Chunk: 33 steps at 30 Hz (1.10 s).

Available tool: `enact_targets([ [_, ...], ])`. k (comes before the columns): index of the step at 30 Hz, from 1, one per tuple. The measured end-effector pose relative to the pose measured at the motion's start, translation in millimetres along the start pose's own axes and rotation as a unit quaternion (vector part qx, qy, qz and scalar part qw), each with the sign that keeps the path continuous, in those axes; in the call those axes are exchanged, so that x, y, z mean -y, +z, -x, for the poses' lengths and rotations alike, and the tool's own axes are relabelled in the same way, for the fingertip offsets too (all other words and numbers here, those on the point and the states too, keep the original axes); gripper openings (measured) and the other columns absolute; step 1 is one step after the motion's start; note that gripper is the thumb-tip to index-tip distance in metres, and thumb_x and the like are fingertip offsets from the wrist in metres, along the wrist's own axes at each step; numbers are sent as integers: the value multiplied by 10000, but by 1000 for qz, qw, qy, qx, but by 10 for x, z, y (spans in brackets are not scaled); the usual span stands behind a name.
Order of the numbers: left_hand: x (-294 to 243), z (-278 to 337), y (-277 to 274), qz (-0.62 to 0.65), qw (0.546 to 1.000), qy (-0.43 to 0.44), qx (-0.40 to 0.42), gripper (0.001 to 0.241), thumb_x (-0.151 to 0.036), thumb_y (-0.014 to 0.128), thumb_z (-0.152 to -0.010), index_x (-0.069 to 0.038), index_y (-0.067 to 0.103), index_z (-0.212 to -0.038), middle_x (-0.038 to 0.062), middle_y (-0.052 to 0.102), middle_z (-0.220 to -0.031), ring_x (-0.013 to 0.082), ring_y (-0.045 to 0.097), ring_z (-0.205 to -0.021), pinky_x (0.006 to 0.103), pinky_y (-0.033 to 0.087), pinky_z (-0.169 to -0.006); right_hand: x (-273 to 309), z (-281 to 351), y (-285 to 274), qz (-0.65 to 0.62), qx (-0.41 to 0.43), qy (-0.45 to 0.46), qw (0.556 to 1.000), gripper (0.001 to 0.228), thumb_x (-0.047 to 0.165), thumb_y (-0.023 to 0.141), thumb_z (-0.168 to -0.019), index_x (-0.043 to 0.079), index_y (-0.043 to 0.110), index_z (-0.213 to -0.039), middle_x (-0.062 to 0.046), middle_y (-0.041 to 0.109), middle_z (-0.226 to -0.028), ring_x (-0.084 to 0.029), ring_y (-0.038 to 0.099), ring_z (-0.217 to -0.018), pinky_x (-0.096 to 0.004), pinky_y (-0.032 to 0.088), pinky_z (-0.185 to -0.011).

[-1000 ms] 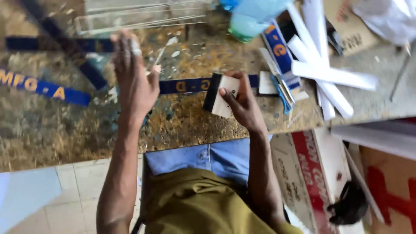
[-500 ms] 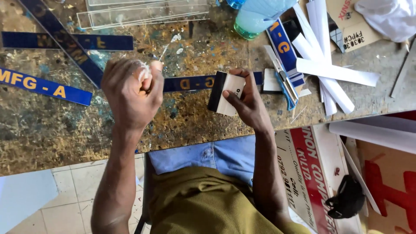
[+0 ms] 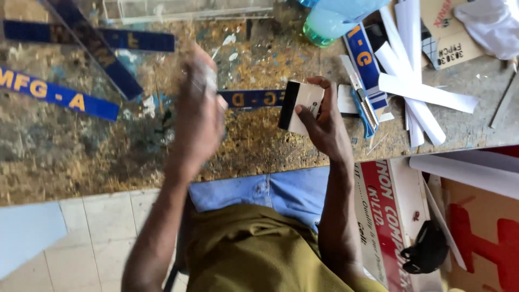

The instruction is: Applying vinyl stickers to acrylic strips using a squeegee and liquid for adhesion.

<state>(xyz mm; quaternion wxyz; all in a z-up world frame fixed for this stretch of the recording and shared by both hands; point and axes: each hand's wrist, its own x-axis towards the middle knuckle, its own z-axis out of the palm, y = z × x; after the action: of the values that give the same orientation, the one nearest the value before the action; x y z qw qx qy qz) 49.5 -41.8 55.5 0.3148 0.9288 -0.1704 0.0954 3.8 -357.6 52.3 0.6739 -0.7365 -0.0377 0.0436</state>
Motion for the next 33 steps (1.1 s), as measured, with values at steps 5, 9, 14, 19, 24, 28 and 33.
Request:
enact_targets([
  [5,-117,509,511,-41,984,51,167,808,-494,441,-1238,-12,193,-1838,221,66,-1927,416,140,-1777,573,153,-1425,194,-65,-8,270,-117,32,955,560,4,659,-1084,58,444,-1599,-483,605,-1448,-708,615,-1321,-764,498,-1086],
  [9,-16,650,616,-118,981,46,148,882,-617,420,-1209,-24,237,-1837,183,68,-1935,350,47,-1789,499,-8,-1423,-231,-184,-295,340,-190,52,920,526,98,741,-1099,154,476,-1550,-332,660,-1510,-655,642,-1336,-801,490,-1108],
  [14,95,697,510,-90,988,15,121,902,-641,404,-1224,-4,228,-1838,220,100,-1920,418,88,-1774,577,38,-1425,-260,-357,90,371,-156,94,911,359,401,762,-1133,252,595,-1414,-298,779,-1032,-620,743,-1074,-713,508,-907],
  [19,156,698,419,-96,989,-9,110,909,-658,373,-1228,6,230,-1832,232,104,-1913,435,115,-1768,614,83,-1427,-150,-663,794,359,-120,103,920,354,437,758,-1092,314,589,-1378,-316,784,-940,-626,758,-1027,-724,553,-933],
  [24,244,655,421,-150,985,-5,85,913,-683,433,-1210,-1,350,-1811,198,155,-1918,406,105,-1771,612,35,-1415,-296,-869,1323,337,-82,62,936,340,373,754,-1084,293,596,-1374,-302,781,-904,-607,789,-997,-706,569,-890],
  [28,228,589,299,-132,983,-34,123,924,-693,336,-1196,-6,318,-1814,193,137,-1908,402,72,-1767,630,13,-1426,-139,-896,1426,283,-30,33,958,259,293,652,-1102,239,535,-1327,-220,800,-909,-453,755,-819,-571,537,-734],
  [33,265,596,181,-132,984,-32,114,914,-662,281,-1224,9,202,-1839,185,28,-1905,385,12,-1780,606,58,-1465,30,-714,1017,256,-13,55,965,380,397,672,-1153,216,473,-1421,-122,838,-1072,-227,786,-781,-366,648,-633],
])
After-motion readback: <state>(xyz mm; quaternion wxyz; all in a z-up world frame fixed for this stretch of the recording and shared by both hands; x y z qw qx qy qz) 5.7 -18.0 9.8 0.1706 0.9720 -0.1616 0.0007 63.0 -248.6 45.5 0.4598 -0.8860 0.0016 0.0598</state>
